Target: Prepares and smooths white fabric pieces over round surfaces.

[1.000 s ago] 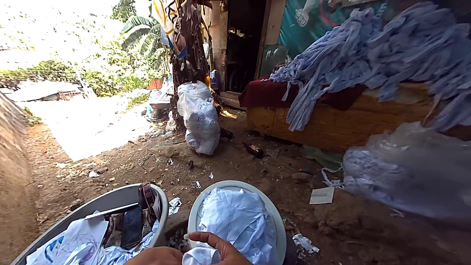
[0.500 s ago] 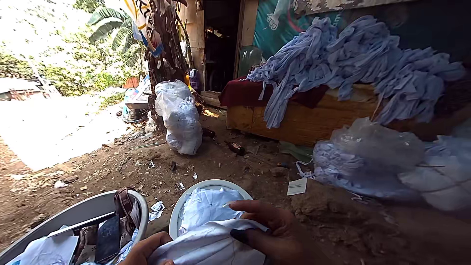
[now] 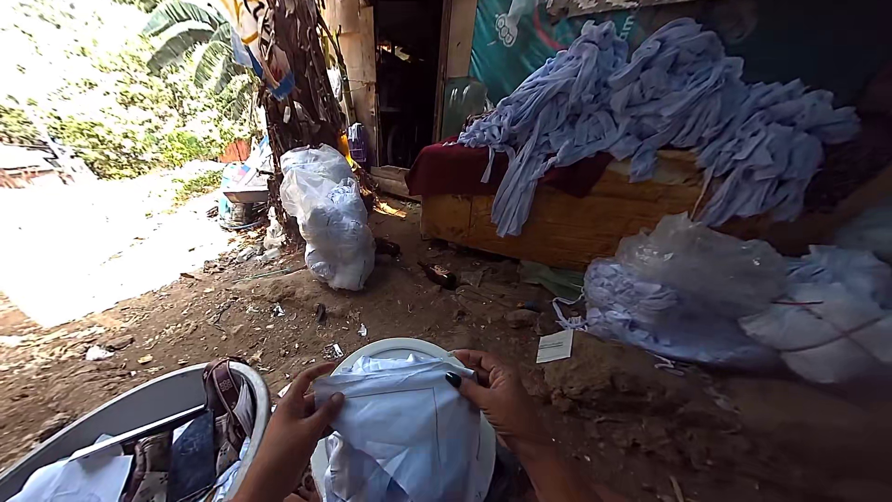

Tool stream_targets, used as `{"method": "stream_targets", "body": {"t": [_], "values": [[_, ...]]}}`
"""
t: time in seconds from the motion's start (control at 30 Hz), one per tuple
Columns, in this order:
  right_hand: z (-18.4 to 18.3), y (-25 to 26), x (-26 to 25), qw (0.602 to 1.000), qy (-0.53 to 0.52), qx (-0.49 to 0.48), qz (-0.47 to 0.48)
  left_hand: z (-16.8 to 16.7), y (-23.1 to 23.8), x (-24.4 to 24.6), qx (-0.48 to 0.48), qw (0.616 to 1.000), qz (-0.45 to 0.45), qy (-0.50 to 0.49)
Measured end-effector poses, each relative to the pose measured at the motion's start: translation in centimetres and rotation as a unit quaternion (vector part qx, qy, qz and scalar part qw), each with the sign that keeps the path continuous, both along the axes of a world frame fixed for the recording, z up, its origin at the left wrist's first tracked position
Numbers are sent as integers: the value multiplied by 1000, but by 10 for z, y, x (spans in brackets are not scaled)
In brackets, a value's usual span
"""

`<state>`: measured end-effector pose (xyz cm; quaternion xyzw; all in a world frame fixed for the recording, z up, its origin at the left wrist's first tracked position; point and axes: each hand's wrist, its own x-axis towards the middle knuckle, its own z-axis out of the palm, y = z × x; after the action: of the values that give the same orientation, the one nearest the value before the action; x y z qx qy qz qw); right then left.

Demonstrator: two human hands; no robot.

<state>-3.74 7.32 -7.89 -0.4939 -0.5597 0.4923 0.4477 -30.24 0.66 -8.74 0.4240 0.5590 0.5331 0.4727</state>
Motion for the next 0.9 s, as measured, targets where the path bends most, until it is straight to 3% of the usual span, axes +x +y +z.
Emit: {"method": "stream_targets", "body": {"t": [0.13,0.3,0.43,0.53,0.6,0.67,0.73,0.8,0.9], "values": [[-33,22,-4,998,-46,0,-38,-12,19,1,-21,997,-1,72],[-48,26,-10,995,-64,27,-76,-23,27,-5,-21,987,-10,160],[-46,23,-11,977,-186,59,-90,-29,28,-4,-12,970,-33,240],[-40,11,-18,936,-261,205,-118,-35,21,-1,99,971,-1,219],[-36,7,-27,902,-279,306,-125,-37,16,2,228,952,32,203],[-35,7,-35,884,-292,345,-119,-37,15,2,290,932,45,211],[-36,8,-40,888,-312,322,-101,-39,17,1,223,947,25,231],[-36,8,-42,912,-330,238,-56,-38,21,-4,105,964,-21,245],[-36,10,-40,941,-296,158,-48,-36,26,-7,19,971,-51,234]]}}
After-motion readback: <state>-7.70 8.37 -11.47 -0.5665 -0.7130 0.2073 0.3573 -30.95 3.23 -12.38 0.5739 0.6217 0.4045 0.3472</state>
